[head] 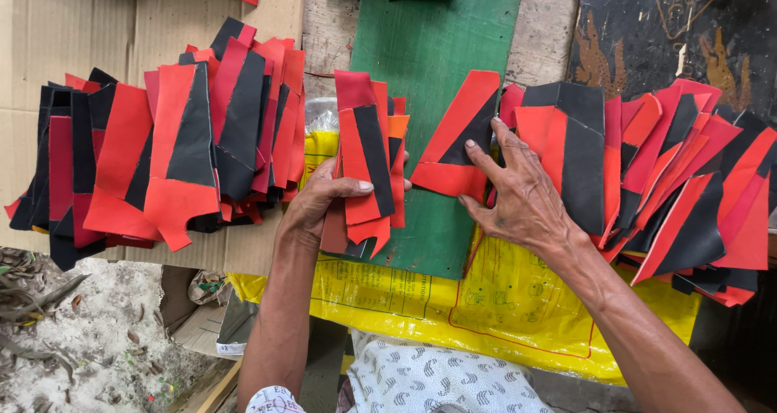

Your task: The person repeatedly picks up red and black rubber-like pieces from a pile, aligns them, and stacks them into neat piles on a green work surface. The hands handle the pieces one at a time, occasionally adjusting alignment before placing them into the growing stacks.

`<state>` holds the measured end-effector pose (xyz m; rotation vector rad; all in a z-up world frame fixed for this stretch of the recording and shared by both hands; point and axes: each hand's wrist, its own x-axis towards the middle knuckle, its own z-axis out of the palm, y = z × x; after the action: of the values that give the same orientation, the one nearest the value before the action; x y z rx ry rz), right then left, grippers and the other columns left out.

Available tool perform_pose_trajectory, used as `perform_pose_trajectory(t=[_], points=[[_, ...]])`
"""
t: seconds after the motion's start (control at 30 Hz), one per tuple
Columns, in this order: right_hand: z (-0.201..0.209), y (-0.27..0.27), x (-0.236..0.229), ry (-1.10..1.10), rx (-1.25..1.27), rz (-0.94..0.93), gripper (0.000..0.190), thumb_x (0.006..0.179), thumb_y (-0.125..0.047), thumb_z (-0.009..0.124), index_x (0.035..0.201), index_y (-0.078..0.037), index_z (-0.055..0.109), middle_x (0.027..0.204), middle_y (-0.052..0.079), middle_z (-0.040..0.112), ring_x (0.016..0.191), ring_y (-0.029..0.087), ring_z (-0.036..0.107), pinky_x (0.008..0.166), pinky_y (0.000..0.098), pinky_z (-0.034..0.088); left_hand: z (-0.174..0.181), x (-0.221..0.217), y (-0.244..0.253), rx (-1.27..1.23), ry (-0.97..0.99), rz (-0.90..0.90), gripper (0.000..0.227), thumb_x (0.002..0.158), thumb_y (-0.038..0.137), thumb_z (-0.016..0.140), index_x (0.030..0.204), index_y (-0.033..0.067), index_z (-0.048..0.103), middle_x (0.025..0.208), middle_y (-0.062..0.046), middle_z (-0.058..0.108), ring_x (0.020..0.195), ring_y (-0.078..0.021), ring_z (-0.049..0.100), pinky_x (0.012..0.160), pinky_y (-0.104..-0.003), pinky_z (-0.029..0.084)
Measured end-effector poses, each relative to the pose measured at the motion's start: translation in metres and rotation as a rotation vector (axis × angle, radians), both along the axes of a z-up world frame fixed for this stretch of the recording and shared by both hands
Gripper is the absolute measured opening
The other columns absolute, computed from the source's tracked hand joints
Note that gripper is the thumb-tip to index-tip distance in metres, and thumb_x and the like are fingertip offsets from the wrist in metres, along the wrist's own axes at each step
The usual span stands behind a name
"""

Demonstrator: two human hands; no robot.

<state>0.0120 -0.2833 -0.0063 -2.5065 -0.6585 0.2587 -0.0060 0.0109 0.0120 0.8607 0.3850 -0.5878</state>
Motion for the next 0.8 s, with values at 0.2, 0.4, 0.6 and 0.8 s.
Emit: perform_pose_trajectory(t=[0.2,0.4,0.6,0.8], points=[[-0.006,-0.005,0.002,0.057,0.013,-0.005,0.076,0.071,-0.028,0.086,0.138,-0.003,0.06,0.154,0.033,0.034,0.138,0.049,0.042,0.114,0.0511,0.037,-0.005,0.0,0.003,-0.074,-0.014,0.004,0.08,0.071,0.004,0.07,0.146,-0.0082,0.044,0.136,-0.023,0.063,0.112,-0.0358,0.071,0.1,-0.045,0.058],[-0.02,-0.012,0.01,0.112,0.049,-0.057,0.046,0.088,-0.019,0.079,0.132,-0.012,0.07,0.154,0.025,0.043,0.132,0.041,0.053,0.108,0.0489,0.046,0.003,-0.004,0.016,-0.076,-0.074,0.021,0.078,0.074,0.006,0.069,0.146,-0.0099,0.044,0.14,-0.025,0.061,0.114,-0.0351,0.07,0.099,-0.047,0.059],[-0.021,-0.007,0.013,0.007,0.02,-0.053,0.053,0.073,-0.016,0.087,0.123,-0.01,0.072,0.144,0.024,0.05,0.124,0.036,0.058,0.096,0.0503,0.048,0.005,-0.009,0.017,-0.06,-0.032,-0.114,0.073,0.076,0.002,0.07,0.144,-0.0069,0.047,0.132,-0.024,0.062,0.111,-0.0338,0.072,0.097,-0.043,0.062],[-0.015,-0.01,0.016,0.056,0.087,-0.061,0.059,0.068,-0.017,0.09,0.123,-0.009,0.071,0.143,0.023,0.049,0.121,0.035,0.058,0.097,0.0509,0.047,-0.001,-0.005,-0.001,-0.024,0.016,-0.254,0.06,0.078,-0.001,0.071,0.135,-0.0068,0.053,0.115,-0.024,0.072,0.101,-0.0286,0.074,0.09,-0.04,0.063]])
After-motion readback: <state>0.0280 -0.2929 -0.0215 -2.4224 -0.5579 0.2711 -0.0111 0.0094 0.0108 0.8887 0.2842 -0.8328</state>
